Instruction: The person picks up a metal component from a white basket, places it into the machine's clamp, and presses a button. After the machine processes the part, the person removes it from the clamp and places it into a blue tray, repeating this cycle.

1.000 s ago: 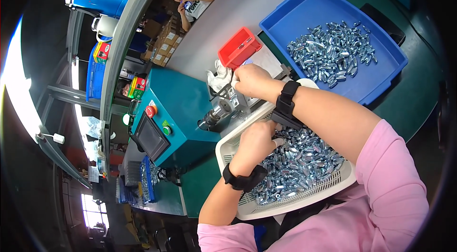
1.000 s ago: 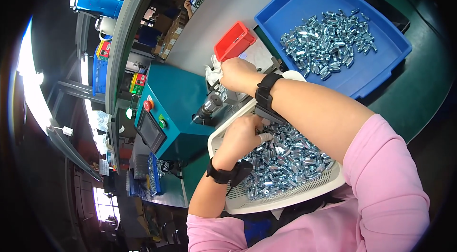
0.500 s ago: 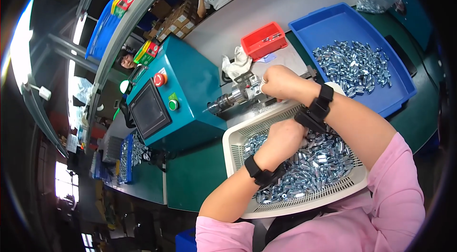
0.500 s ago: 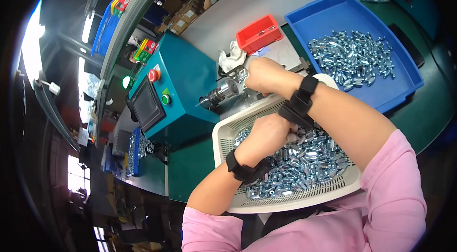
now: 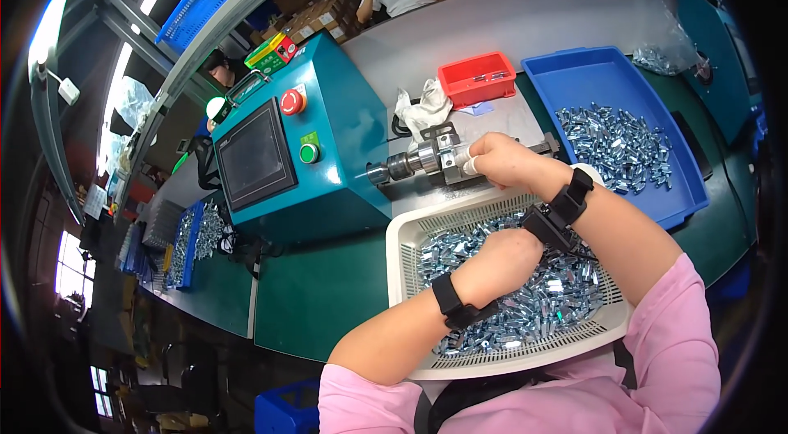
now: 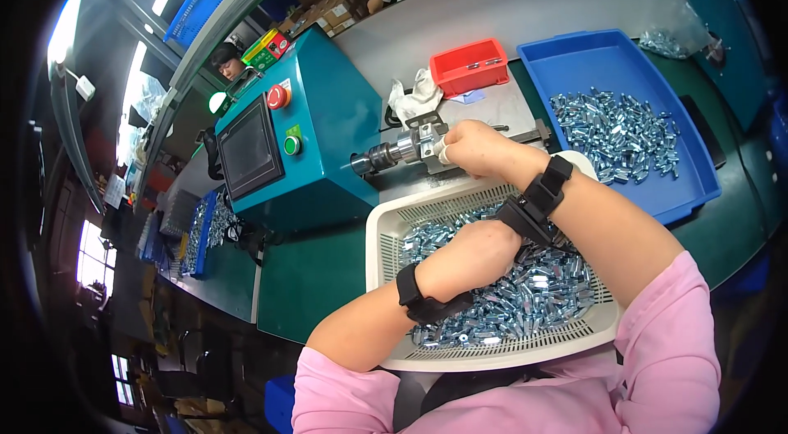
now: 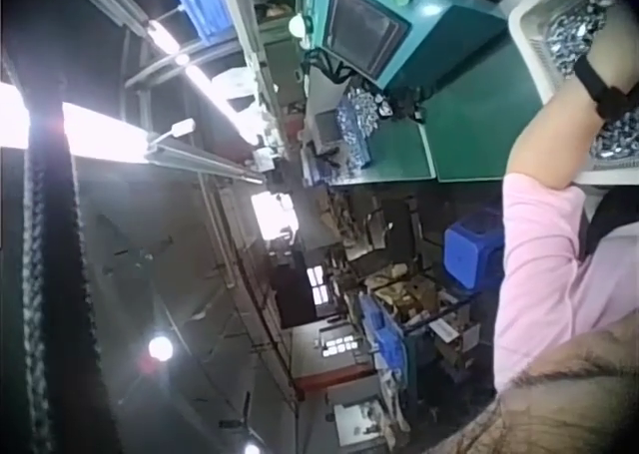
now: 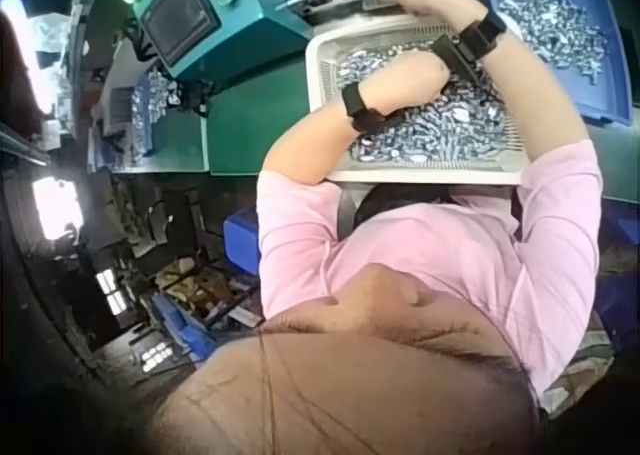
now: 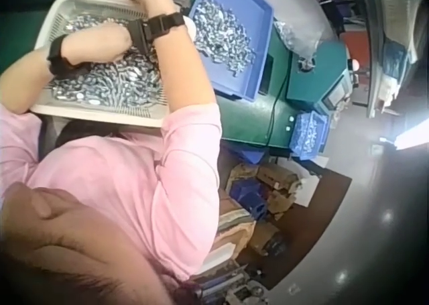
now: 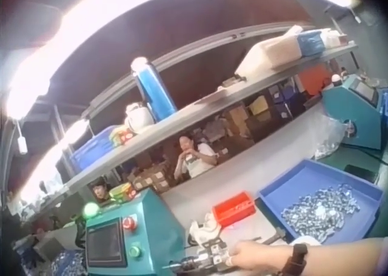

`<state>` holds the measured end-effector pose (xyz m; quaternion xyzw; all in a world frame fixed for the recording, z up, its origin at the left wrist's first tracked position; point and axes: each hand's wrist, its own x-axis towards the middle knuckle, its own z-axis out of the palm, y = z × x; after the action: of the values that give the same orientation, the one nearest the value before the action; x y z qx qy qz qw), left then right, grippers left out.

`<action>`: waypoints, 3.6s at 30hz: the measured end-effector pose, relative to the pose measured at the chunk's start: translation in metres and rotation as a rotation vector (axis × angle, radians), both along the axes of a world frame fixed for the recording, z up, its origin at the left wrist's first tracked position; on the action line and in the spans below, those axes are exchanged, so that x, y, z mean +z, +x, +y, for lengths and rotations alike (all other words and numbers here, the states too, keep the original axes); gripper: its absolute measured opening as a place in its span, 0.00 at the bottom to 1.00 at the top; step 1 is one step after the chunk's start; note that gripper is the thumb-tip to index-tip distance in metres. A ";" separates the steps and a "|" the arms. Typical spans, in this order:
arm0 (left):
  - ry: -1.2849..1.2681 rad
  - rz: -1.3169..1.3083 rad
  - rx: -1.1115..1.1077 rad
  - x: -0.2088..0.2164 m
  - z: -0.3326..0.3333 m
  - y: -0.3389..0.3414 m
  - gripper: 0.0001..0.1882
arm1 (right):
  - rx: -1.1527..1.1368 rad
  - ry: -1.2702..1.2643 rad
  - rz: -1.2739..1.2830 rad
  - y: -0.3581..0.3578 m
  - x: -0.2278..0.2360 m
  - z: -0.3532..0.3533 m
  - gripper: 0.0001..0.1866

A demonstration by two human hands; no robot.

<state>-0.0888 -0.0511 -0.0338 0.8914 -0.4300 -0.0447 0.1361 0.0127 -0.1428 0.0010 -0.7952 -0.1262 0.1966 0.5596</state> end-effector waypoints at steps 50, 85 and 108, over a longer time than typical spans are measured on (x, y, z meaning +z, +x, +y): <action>-0.178 0.387 -0.124 0.007 0.015 0.031 0.13 | -0.455 -1.340 -0.350 0.038 0.042 -0.111 0.13; 0.031 -0.303 0.624 0.057 0.051 0.104 0.05 | -0.398 -0.072 -0.432 0.024 -0.010 -0.015 0.10; 0.151 -0.012 0.356 0.035 0.024 0.013 0.09 | -0.046 -0.271 -0.274 0.001 0.006 -0.004 0.10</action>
<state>-0.0757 -0.0268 0.0011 0.9613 -0.2618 -0.0464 0.0721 0.0135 -0.1471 0.0066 -0.8852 -0.1555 0.0888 0.4294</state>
